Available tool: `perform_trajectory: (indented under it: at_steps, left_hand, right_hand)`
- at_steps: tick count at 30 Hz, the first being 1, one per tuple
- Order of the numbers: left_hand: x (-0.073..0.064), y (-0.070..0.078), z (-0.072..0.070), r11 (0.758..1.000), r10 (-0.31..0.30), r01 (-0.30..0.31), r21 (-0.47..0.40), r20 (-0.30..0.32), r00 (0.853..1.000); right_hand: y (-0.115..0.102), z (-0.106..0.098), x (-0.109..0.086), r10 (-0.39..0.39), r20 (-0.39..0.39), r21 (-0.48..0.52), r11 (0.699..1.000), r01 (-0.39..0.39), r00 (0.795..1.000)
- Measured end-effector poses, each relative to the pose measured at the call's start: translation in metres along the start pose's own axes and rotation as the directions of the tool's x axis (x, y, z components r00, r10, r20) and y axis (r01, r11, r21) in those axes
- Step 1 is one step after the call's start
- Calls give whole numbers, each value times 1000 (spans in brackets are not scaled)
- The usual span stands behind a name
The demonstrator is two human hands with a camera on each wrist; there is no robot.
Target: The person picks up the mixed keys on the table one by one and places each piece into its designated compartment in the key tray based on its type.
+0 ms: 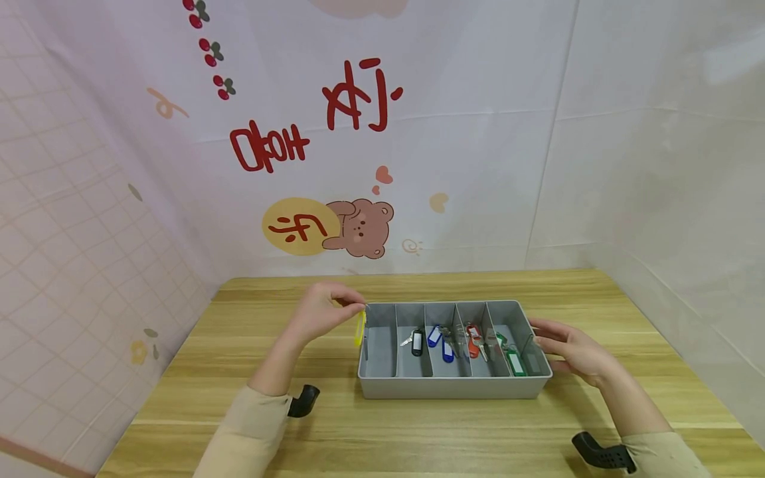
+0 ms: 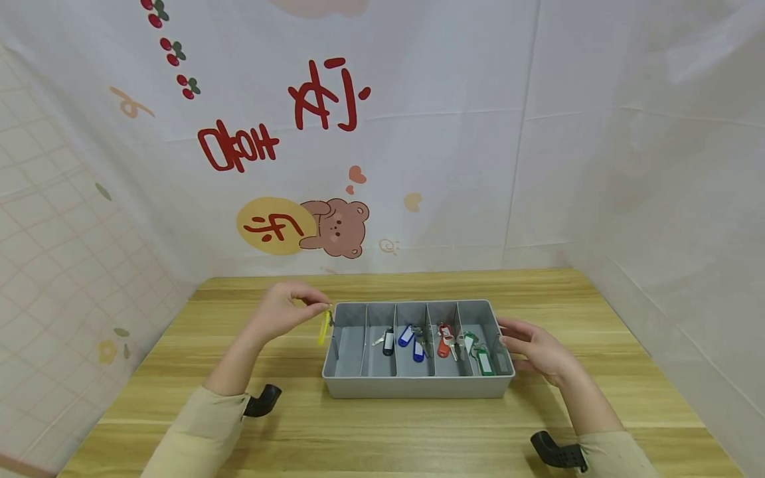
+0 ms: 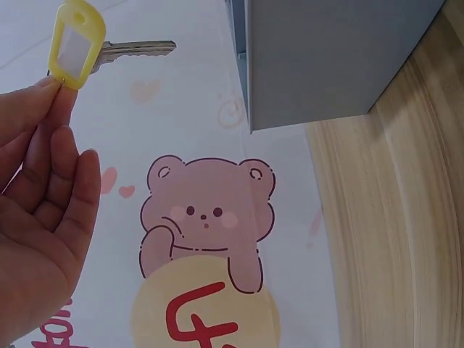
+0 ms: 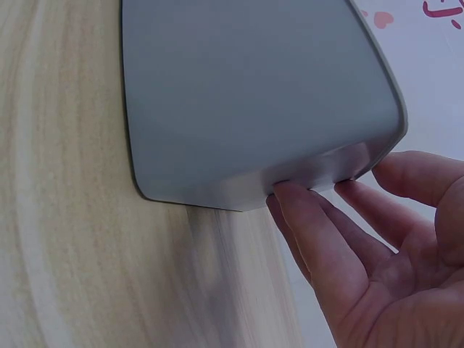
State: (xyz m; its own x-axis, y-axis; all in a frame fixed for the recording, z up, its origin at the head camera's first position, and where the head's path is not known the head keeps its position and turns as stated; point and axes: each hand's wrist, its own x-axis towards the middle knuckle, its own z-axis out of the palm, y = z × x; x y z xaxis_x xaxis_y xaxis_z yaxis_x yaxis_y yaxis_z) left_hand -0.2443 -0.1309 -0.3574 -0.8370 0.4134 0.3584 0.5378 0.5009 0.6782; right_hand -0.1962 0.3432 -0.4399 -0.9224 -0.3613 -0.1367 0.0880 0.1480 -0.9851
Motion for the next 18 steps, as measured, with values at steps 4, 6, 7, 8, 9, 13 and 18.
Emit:
perform_trajectory:
  at_steps: [4, 6, 7, 8, 9, 13, 18]
  left_hand:
    - [1, 0, 6, 1000, 12, -11, -10, 33, 999]
    - [2, 0, 8, 1000, 20, -20, -5, 53, 998]
    - [2, 0, 9, 1000, 23, -24, 2, 61, 998]
    - [3, 0, 11, 1000, 24, -24, 7, 71, 997]
    - [3, 0, 12, 1000, 23, -24, 11, 82, 996]
    - [5, -1, 17, 999, 27, -30, 24, 118, 993]
    - [9, -2, 22, 999, 34, -39, 24, 156, 987]
  right_hand:
    - [1, 0, 0, 2, -2, 0, 1000, -2, 1000]
    - [1, 0, 0, 2, -1, -1, 1000, -2, 1000]
    - [1, 0, 0, 1, 0, -1, 1000, -1, 1000]
    - [2, -1, 0, 0, 0, -2, 1000, 0, 1000]
    - [2, -1, 0, -1, 1, -2, 1000, 1, 1000]
    - [2, -1, 1, -4, 3, 0, 1000, 4, 1000]
    - [3, -1, 1, -8, 5, 4, 1000, 8, 1000]
